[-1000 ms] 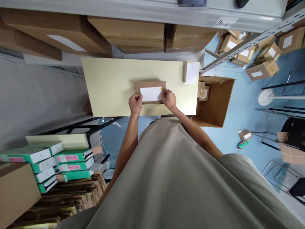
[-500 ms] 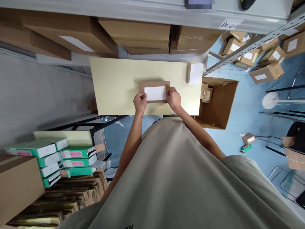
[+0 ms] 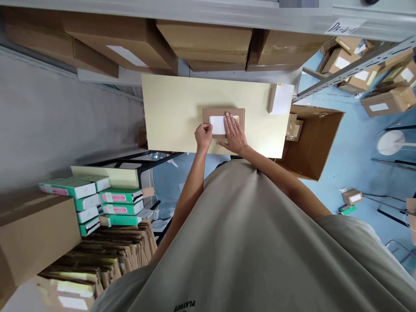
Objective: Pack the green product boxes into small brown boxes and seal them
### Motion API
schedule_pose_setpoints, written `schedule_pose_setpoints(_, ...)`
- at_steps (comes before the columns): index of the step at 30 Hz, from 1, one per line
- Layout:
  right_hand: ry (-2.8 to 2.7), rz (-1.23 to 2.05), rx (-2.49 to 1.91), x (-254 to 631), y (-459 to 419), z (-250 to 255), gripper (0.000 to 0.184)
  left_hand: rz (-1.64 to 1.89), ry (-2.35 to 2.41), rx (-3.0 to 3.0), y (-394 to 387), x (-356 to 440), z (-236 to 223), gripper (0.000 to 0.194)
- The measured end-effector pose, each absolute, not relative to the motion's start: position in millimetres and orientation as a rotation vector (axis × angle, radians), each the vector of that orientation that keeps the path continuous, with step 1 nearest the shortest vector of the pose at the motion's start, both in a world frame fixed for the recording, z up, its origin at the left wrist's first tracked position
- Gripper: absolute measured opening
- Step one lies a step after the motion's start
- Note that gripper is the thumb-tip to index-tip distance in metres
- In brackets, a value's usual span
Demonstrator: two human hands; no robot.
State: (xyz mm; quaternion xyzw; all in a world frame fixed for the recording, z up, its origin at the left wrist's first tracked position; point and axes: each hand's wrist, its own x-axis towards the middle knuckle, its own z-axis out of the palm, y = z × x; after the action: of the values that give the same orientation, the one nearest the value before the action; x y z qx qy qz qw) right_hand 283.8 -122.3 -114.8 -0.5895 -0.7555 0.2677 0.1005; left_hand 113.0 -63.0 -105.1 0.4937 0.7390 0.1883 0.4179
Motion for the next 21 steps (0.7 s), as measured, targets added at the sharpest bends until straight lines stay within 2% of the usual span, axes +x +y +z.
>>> schedule_pose_setpoints(6,-2.387,0.840,-1.664,239,-108,-119,0.123,0.390,1.887,1.266,-60,112,-101,0.014)
schedule_pose_setpoints(16,-2.399,0.787,-1.566,254,-107,-131,0.118,0.423,1.908,1.302,-61,112,-104,0.015)
schedule_pose_setpoints(21,-2.431,0.767,-1.498,252,-119,-131,0.106,0.550,1.843,1.218,-65,101,-113,0.013)
